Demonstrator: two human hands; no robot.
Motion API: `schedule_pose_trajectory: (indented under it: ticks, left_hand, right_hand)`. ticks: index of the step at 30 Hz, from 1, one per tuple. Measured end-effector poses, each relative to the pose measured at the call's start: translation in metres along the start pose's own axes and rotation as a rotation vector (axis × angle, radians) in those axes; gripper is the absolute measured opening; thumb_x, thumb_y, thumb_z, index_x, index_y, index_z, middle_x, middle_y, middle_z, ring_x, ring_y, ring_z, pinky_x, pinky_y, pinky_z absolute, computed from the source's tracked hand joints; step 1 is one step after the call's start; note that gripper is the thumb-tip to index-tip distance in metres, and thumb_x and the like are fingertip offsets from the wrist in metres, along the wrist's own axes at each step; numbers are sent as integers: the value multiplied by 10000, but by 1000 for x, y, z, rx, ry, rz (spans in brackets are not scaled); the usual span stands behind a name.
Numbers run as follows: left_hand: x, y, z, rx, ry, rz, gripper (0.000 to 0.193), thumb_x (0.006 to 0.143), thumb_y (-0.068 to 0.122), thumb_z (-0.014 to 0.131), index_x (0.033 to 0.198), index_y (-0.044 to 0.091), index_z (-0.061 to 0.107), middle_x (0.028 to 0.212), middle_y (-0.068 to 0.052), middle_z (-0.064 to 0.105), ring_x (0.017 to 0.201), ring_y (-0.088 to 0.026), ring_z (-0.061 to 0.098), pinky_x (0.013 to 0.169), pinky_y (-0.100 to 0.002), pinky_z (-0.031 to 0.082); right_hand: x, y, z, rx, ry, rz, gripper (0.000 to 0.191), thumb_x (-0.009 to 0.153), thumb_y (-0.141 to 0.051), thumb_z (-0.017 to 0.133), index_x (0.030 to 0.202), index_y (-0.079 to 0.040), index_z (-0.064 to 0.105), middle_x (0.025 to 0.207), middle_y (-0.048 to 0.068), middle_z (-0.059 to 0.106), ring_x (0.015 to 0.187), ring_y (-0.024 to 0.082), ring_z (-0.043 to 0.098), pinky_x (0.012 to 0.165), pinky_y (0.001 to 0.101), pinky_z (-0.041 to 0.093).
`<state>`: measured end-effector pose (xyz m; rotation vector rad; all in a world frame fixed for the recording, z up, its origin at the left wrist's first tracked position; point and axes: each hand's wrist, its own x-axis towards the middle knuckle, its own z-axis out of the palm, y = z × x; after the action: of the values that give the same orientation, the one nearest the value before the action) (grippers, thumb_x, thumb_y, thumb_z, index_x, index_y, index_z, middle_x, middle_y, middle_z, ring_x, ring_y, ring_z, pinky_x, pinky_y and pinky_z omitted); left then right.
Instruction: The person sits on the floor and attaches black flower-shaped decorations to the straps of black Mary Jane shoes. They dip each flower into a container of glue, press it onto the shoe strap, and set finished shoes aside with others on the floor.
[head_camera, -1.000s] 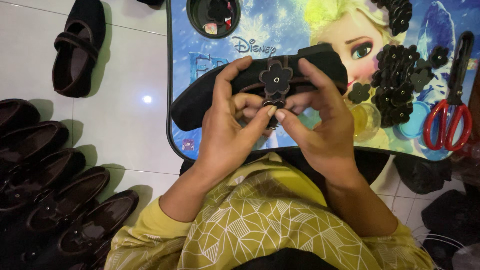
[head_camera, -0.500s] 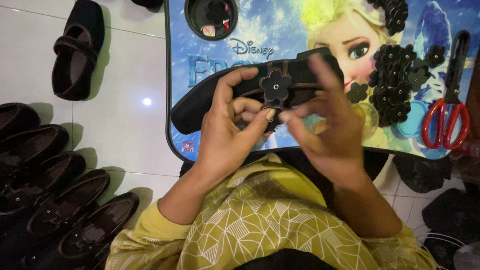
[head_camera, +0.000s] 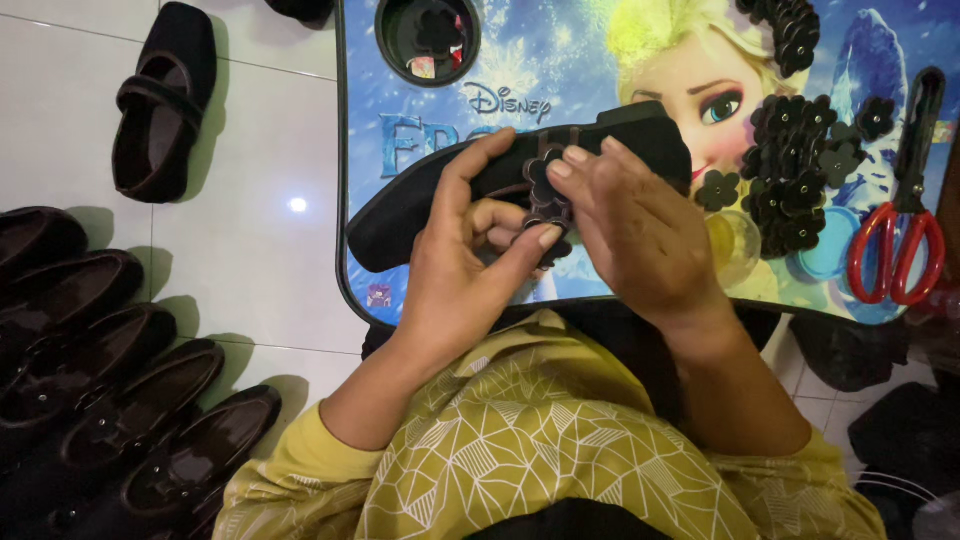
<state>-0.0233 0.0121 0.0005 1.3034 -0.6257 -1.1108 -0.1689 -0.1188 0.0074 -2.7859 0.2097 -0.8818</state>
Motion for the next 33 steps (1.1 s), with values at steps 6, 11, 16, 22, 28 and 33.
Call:
schedule_pose_trajectory:
  ticks: [6,11,16,22,28,33]
  left_hand:
    - [3,0,0,8,-3,20,740,945,-12,741,1568,88,356,886,-35,701,776,-61,678,700,-218,563]
    - [8,0,1,2,15,8,683,934,-6,736,1523,73,397,858,-28,704,742,-54,675,653,-222,599]
    - [27,-4,-11,47,19,109,647,942,30,774,1498,61,443,872,-14,693,750,-39,634,647,-206,554]
    - [69,-7,-28,236,14,137,527,969,168,784,1411,35,530,743,19,658,638,-20,545,554,-211,425]
    - [78,-13,-39,179,-41,105,489,1013,212,745,1410,10,545,713,23,664,632,-16,570,566,-215,430]
    - [81,-15,-38,94,-60,111,556,967,163,781,1425,-5,514,715,28,662,633,-22,580,551,-214,430]
  right_hand:
    - [-12,-9,12,-14,65,90,746,1034,167,718,1586,69,226,1293,154,712,1237,303,720,1067,377,574]
    - [-6,-12,10,-87,-5,129,708,1027,138,722,1563,87,263,1293,136,717,1224,295,717,1069,341,564]
    - [5,-10,3,80,23,198,722,1020,96,720,1562,26,248,1337,147,700,1305,300,686,1094,321,542]
    - [7,-25,-11,192,-6,442,980,978,-69,803,1621,-12,66,1274,150,686,1189,290,701,1117,375,506]
    - [13,-39,18,338,-108,713,1106,878,-195,913,1620,-81,101,1257,173,649,1031,207,718,910,352,562]
    - [16,-29,35,721,21,648,959,977,66,753,1648,-89,86,1523,92,466,935,96,655,1199,376,470]
